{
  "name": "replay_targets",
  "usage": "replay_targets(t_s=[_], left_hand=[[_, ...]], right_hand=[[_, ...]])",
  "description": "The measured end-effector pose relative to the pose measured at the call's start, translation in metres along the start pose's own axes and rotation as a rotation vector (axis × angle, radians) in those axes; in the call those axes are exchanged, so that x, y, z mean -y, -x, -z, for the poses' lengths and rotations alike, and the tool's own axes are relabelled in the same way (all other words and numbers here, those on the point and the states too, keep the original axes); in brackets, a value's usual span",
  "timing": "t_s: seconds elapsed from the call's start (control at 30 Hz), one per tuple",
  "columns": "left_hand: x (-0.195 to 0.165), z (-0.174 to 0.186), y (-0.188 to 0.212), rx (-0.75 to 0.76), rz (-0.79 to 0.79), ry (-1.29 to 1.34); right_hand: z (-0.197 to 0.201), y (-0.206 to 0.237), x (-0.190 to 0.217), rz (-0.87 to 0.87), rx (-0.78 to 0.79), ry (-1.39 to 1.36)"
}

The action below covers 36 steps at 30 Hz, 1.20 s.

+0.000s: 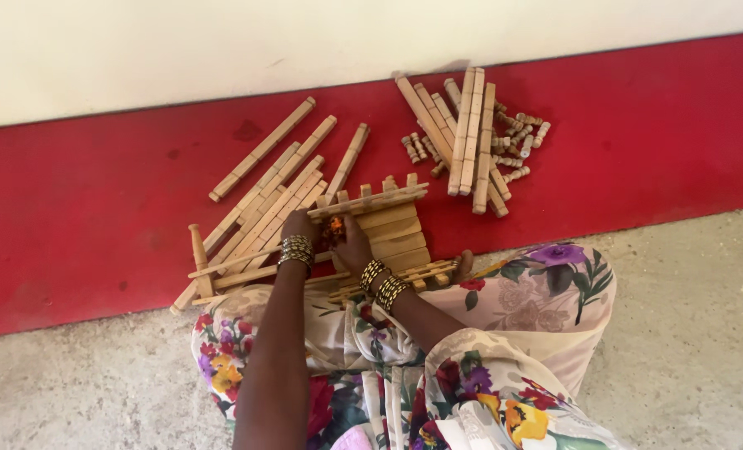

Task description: The person sits on the floor assembling a small wooden toy structure. They pick up wooden sticks and bars, rub each piece with an orange abrasive block, and fit the pieces into a slotted wooden frame on their lap, adding parts one at a time.

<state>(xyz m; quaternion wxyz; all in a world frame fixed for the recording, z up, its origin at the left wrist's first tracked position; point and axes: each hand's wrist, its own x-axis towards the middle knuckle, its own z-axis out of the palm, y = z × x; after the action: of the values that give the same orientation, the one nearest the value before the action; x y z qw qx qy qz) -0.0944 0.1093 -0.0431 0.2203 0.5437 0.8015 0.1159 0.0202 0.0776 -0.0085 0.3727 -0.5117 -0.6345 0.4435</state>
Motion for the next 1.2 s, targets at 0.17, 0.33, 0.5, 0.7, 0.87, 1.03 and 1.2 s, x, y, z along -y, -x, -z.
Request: replay_targets(t_s=[0.17, 0.33, 0.5, 0.7, 0.87, 1.03, 1.2], left_hand=[[-0.004, -0.001, 0.009, -0.077, 0.088, -0.033], [-0.005, 0.011, 0.010, 0.050, 0.084, -0.037], [0.011, 0.008, 0.004, -0.017, -0.024, 0.066], [0.036, 0.008, 0.003, -0.221, 0.028, 0.369], [0.049, 0.013, 0.000, -0.430, 0.141, 0.275], [0.050, 0.010, -0.003, -0.364, -0.054, 0.370], [0.040, -0.016, 0.028, -0.317, -0.024, 0.889]], right_hand=[[0.001, -0.001, 0.006, -0.093, -0.067, -0.082], [0.004, -0.004, 0.005, -0.136, 0.036, -0.065], [0.001, -0.002, -0.004, -0.006, -0.043, -0.089], [-0.015, -0.001, -0.006, 0.010, -0.055, -0.048], [-0.028, -0.003, 0.008, -0.038, -0.008, -0.072], [-0.039, -0.003, 0.014, -0.241, 0.099, -0.372], [-0.038, -0.005, 0.007, -0.224, 0.159, -0.669]])
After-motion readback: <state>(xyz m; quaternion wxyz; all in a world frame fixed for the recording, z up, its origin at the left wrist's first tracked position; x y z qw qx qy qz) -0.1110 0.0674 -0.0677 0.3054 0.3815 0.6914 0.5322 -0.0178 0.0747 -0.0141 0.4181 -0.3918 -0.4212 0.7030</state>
